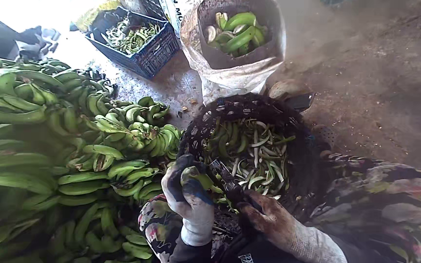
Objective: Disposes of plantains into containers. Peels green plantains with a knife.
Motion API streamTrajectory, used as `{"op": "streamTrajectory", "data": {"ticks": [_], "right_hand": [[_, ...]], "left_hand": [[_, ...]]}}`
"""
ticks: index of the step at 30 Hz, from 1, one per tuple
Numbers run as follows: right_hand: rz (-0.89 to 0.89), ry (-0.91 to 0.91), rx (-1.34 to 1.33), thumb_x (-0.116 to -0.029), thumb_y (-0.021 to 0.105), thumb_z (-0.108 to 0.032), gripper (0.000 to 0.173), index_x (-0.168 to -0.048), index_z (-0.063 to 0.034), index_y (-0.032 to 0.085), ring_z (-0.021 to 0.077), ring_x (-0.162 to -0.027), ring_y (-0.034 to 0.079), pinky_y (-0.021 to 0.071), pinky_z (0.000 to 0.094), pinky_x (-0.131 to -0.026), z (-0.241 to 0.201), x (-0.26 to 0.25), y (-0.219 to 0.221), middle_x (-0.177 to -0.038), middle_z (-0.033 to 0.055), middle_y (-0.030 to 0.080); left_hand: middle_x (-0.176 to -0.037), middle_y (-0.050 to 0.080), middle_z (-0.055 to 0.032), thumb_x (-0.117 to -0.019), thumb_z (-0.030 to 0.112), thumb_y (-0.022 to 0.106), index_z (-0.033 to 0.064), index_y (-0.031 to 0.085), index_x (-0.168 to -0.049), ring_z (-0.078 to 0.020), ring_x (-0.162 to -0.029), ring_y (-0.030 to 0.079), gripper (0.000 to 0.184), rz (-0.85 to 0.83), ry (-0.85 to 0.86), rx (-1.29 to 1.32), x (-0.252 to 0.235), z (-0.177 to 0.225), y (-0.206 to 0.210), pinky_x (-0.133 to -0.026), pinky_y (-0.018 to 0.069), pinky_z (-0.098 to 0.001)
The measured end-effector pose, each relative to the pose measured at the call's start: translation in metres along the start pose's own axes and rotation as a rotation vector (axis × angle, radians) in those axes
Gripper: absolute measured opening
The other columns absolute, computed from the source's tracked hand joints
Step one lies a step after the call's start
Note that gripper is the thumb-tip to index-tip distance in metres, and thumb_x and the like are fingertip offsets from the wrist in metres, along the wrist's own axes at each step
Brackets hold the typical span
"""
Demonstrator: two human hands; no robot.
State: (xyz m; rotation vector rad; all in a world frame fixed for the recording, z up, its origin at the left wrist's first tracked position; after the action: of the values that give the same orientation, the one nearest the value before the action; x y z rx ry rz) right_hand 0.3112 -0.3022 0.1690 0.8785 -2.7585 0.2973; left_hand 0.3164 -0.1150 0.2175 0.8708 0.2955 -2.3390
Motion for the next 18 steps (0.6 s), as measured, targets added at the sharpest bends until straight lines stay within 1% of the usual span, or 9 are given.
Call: {"op": "streamTrajectory", "data": {"ticks": [3, 5, 7, 9, 11, 13, 15, 16, 18], "right_hand": [[0.016, -0.013, -0.064, -0.1044, 0.05, -0.034, 0.034, -0.116, -0.0065, 0.066, 0.0058, -0.075, 0.065, 0.0567, 0.0287, -0.069, -0.006, 0.0, 0.002, -0.086, 0.0011, 0.068], [0.019, -0.03, -0.045, -0.1037, 0.05, -0.033, 0.035, -0.118, -0.0054, 0.066, 0.0072, -0.073, 0.066, 0.0579, 0.03, -0.068, -0.008, 0.0, 0.006, -0.086, 0.0024, 0.068], [-0.15, 0.083, 0.096, -0.1037, 0.051, -0.034, 0.035, -0.119, -0.0055, 0.066, 0.0159, -0.075, 0.067, 0.0577, 0.0389, -0.071, 0.006, 0.0, 0.013, -0.088, 0.008, 0.069], [-0.373, 0.25, 0.206, -0.1075, 0.048, -0.037, 0.041, -0.126, -0.0035, 0.063, 0.0301, -0.091, 0.068, 0.0543, 0.0533, -0.085, 0.03, -0.004, 0.017, -0.102, 0.0181, 0.069], [-0.156, 0.051, 0.162, -0.1065, 0.05, -0.031, 0.04, -0.134, -0.0048, 0.064, 0.0199, -0.097, 0.071, 0.0581, 0.0437, -0.089, 0.026, -0.014, -0.012, -0.113, 0.0116, 0.073], [0.059, -0.292, 0.178, -0.1065, 0.049, -0.028, 0.041, -0.143, -0.0137, 0.06, 0.0073, -0.11, 0.067, 0.057, 0.032, -0.096, -0.009, -0.026, -0.053, -0.128, 0.0016, 0.07], [0.221, -0.569, 0.471, -0.104, 0.05, -0.031, 0.042, -0.144, -0.0273, 0.062, 0.0137, -0.112, 0.063, 0.051, 0.0435, -0.098, -0.054, -0.029, -0.081, -0.121, 0.0023, 0.069], [0.251, -0.648, 0.585, -0.1026, 0.051, -0.034, 0.041, -0.142, -0.0331, 0.063, 0.0172, -0.112, 0.063, 0.0479, 0.0496, -0.098, -0.069, -0.028, -0.088, -0.118, 0.002, 0.07], [0.266, -0.713, 0.698, -0.1003, 0.053, -0.036, 0.039, -0.137, -0.0388, 0.066, 0.019, -0.111, 0.063, 0.047, 0.0525, -0.096, -0.083, -0.03, -0.09, -0.114, 0.0007, 0.071]], "left_hand": [[-0.115, 0.067, 0.0066, -0.1054, 0.028, 0.052, 0.0231, 0.06, -0.125, -0.007, -0.102, 0.066, 0.022, -0.065, 0.098, -0.027, 0.003, 0.01, 0.006, -0.089, 0.0565, -0.0267], [-0.11, 0.069, 0.0063, -0.1055, 0.032, 0.054, 0.0234, 0.062, -0.124, -0.0074, -0.095, 0.067, 0.022, -0.031, 0.042, 0.139, -0.005, 0.016, 0.014, -0.083, 0.058, -0.0257], [-0.096, 0.067, 0.0019, -0.1087, 0.036, 0.044, 0.0178, 0.058, -0.12, -0.0113, -0.081, 0.067, 0.026, 0.071, -0.164, 0.427, -0.018, 0.012, 0.023, -0.072, 0.0596, -0.0294], [-0.085, 0.062, 0.0028, -0.108, 0.052, 0.023, 0.0182, 0.058, -0.117, -0.0111, -0.073, 0.064, 0.049, 0.184, -0.476, 0.721, -0.038, 0.009, 0.037, -0.069, 0.0588, -0.031], [-0.092, 0.068, -0.0027, -0.1085, 0.047, 0.029, 0.0158, 0.061, -0.117, -0.0152, -0.081, 0.07, 0.046, 0.227, -0.73, 0.888, -0.044, 0.001, 0.044, -0.075, 0.0621, -0.0349], [-0.098, 0.069, -0.0032, -0.1096, 0.044, 0.031, 0.0163, 0.058, -0.121, -0.0127, -0.079, 0.07, 0.04, 0.167, -0.911, 0.813, -0.034, -0.011, 0.044, -0.067, 0.0619, -0.0287], [-0.1, 0.07, -0.0028, -0.1081, 0.046, 0.037, 0.018, 0.057, -0.125, -0.0108, -0.076, 0.068, 0.039, 0.044, -0.94, 0.646, -0.033, -0.016, 0.043, -0.06, 0.0585, -0.0259], [-0.099, 0.069, -0.0011, -0.1075, 0.05, 0.036, 0.0198, 0.059, -0.124, -0.0099, -0.077, 0.067, 0.041, -0.008, -0.936, 0.574, -0.036, -0.015, 0.042, -0.061, 0.0573, -0.0256], [-0.101, 0.069, -0.0002, -0.1078, 0.05, 0.033, 0.0202, 0.059, -0.127, -0.0096, -0.081, 0.068, 0.044, -0.098, -0.927, 0.47, -0.043, -0.01, 0.044, -0.065, 0.0579, -0.026]]}}
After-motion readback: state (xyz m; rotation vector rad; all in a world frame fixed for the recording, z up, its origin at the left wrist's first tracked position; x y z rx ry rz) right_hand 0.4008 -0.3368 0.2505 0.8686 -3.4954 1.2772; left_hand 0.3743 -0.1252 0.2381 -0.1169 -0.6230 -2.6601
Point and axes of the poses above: each hand's wrist, its own x-axis away from the middle knuckle, its own y-axis out of the palm, z = x × y, the point moved 6 cm from there along -x, towards the middle knuckle
